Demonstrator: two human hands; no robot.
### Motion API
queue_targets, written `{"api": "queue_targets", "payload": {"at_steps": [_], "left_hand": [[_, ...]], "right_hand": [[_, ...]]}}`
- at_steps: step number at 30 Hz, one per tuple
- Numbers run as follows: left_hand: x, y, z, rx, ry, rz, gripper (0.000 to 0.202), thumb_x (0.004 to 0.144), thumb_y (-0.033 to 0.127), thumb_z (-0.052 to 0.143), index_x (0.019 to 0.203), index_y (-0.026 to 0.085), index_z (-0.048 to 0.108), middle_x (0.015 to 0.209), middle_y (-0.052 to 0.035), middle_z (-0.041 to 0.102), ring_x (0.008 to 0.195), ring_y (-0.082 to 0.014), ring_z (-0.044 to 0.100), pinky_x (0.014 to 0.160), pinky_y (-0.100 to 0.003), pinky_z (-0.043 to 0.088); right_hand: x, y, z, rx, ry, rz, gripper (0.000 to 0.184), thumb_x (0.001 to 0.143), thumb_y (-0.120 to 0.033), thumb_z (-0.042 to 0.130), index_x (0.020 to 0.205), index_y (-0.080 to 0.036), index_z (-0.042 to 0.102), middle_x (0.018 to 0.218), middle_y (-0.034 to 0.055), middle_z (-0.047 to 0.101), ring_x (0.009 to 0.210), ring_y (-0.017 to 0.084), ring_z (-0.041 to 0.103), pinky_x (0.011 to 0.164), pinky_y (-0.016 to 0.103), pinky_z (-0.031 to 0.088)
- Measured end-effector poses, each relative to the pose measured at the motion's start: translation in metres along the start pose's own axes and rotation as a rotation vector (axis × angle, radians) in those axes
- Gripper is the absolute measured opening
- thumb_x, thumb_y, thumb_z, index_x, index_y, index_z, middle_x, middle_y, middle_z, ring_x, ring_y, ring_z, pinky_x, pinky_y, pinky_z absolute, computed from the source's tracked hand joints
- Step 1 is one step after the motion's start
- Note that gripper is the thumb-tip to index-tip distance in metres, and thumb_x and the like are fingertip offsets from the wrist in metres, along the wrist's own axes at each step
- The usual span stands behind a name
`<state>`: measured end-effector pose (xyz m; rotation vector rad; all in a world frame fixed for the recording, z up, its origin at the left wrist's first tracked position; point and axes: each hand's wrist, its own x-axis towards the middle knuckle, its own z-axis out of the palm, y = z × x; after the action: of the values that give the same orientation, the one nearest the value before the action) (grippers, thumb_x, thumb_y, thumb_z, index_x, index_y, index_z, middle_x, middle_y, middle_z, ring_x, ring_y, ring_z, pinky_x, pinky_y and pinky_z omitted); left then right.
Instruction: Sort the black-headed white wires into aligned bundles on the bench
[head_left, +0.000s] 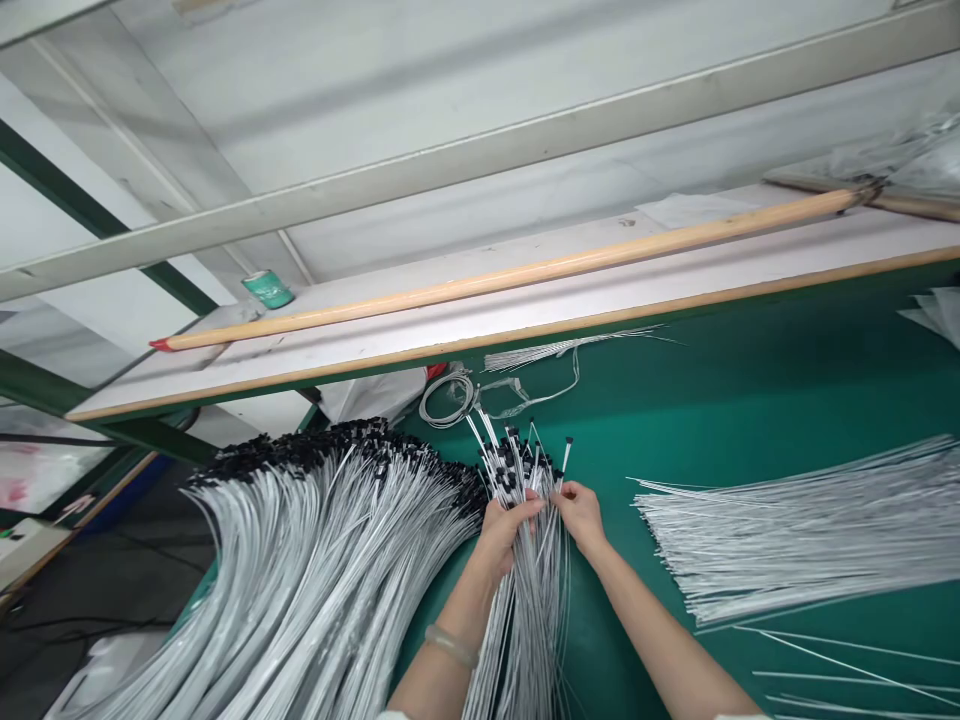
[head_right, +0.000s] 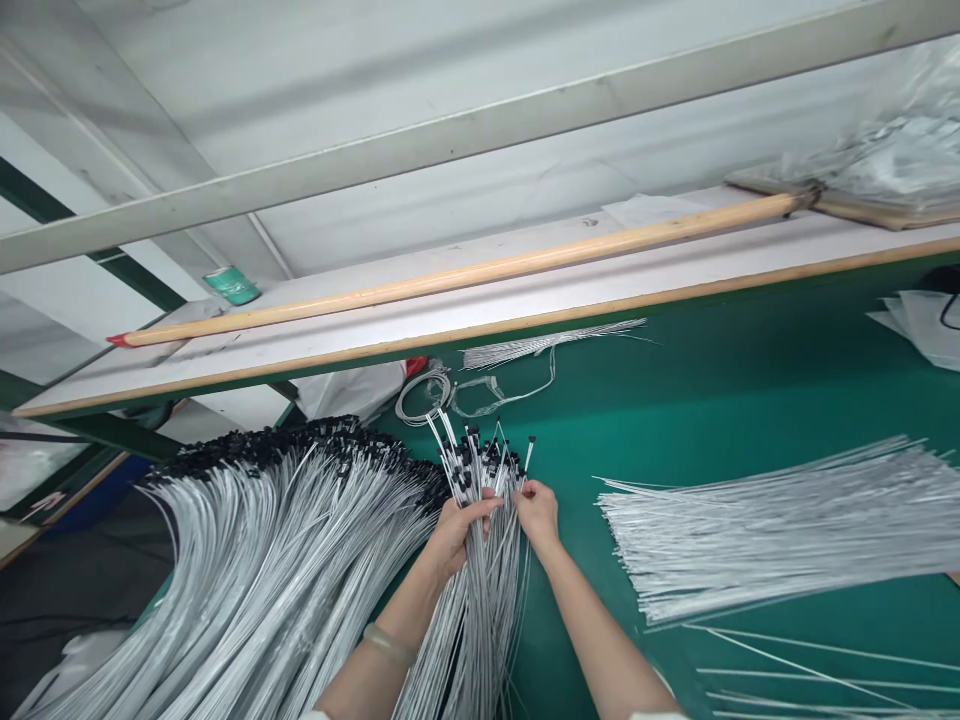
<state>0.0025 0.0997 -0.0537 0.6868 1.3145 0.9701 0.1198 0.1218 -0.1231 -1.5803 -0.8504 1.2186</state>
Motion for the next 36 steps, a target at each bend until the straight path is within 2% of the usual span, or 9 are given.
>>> {"api": "queue_targets", "payload": {"at_steps": [5,9,14,19,23,25,27,31,36], "left_hand": [[-0.005,0.003,0.010,0.083,-0.031,0.092,0.018,0.049,0.016,0.073,0.066,0.011,0.068,0.061,-0.0052,0.067,0.050,-0.0145,0.057,0.051,-0.026,0.045],[-0.002,-0.003,0.015,0.144,0.006,0.196,0.027,0.048,0.008,0.068,0.074,0.013,0.070,0.067,-0.0026,0.069,0.067,-0.0188,0.062,0.062,-0.027,0.047],[-0.005,-0.007,0.024,0.151,-0.010,0.211,0.024,0.054,0.012,0.065,0.079,0.013,0.066,0.063,0.0002,0.065,0.056,-0.0141,0.058,0.050,-0.023,0.045],[-0.016,0.001,0.029,0.126,-0.137,0.170,0.025,0.057,0.018,0.067,0.080,0.013,0.060,0.054,0.0025,0.059,0.039,-0.0095,0.048,0.041,-0.023,0.041],[-0.022,0.004,0.029,0.119,-0.206,0.120,0.034,0.053,0.018,0.073,0.084,0.013,0.058,0.046,0.0046,0.056,0.037,-0.0106,0.048,0.043,-0.026,0.042],[-0.024,0.004,0.031,0.123,-0.216,0.088,0.036,0.051,0.017,0.074,0.084,0.014,0.058,0.048,0.0039,0.057,0.039,-0.0115,0.050,0.046,-0.027,0.044],[-0.026,0.005,0.034,0.140,-0.238,0.078,0.033,0.050,0.017,0.074,0.078,0.013,0.059,0.050,0.0027,0.059,0.041,-0.0121,0.052,0.049,-0.028,0.045],[-0.029,0.010,0.041,0.153,-0.280,0.129,0.023,0.048,0.013,0.073,0.066,0.013,0.059,0.051,0.0018,0.058,0.042,-0.0118,0.051,0.049,-0.029,0.045],[-0.029,0.014,0.043,0.226,-0.265,0.173,0.014,0.050,0.011,0.071,0.058,0.013,0.059,0.050,0.0009,0.059,0.044,-0.0124,0.052,0.052,-0.030,0.046]], "right_hand": [[-0.018,-0.012,-0.003,0.211,-0.092,0.044,0.021,0.056,-0.039,0.058,0.057,-0.019,0.051,0.053,-0.0002,0.058,0.053,0.017,0.055,0.051,0.026,0.040],[-0.026,-0.024,-0.004,0.279,-0.146,0.042,0.031,0.054,-0.045,0.064,0.065,-0.016,0.060,0.055,0.0012,0.059,0.053,0.016,0.054,0.048,0.026,0.040],[-0.031,-0.036,-0.008,0.265,-0.207,-0.009,0.031,0.057,-0.047,0.064,0.062,-0.016,0.065,0.058,0.0016,0.061,0.052,0.015,0.051,0.047,0.027,0.040],[-0.028,-0.056,-0.030,0.184,-0.358,-0.040,0.031,0.057,-0.045,0.068,0.049,-0.017,0.059,0.048,-0.0012,0.054,0.045,0.013,0.048,0.045,0.027,0.037],[0.001,-0.088,-0.057,0.178,-0.403,-0.025,0.038,0.055,-0.043,0.073,0.086,-0.022,0.065,0.090,0.0062,0.066,0.079,0.021,0.059,0.059,0.028,0.044],[0.019,-0.106,-0.065,0.199,-0.319,-0.075,0.051,0.065,-0.051,0.064,0.110,-0.030,0.056,0.123,0.0082,0.053,0.105,0.024,0.052,0.070,0.032,0.045],[0.034,-0.122,-0.065,0.147,-0.313,-0.131,0.051,0.070,-0.055,0.056,0.117,-0.034,0.051,0.134,0.0064,0.044,0.116,0.026,0.044,0.075,0.035,0.045],[0.045,-0.140,-0.055,0.083,-0.445,-0.210,0.037,0.068,-0.050,0.060,0.093,-0.023,0.067,0.111,0.0095,0.061,0.097,0.025,0.057,0.067,0.031,0.046],[0.038,-0.146,-0.053,0.062,-0.493,-0.303,0.026,0.070,-0.039,0.058,0.080,-0.018,0.069,0.085,0.0069,0.066,0.079,0.019,0.060,0.059,0.027,0.043]]}}
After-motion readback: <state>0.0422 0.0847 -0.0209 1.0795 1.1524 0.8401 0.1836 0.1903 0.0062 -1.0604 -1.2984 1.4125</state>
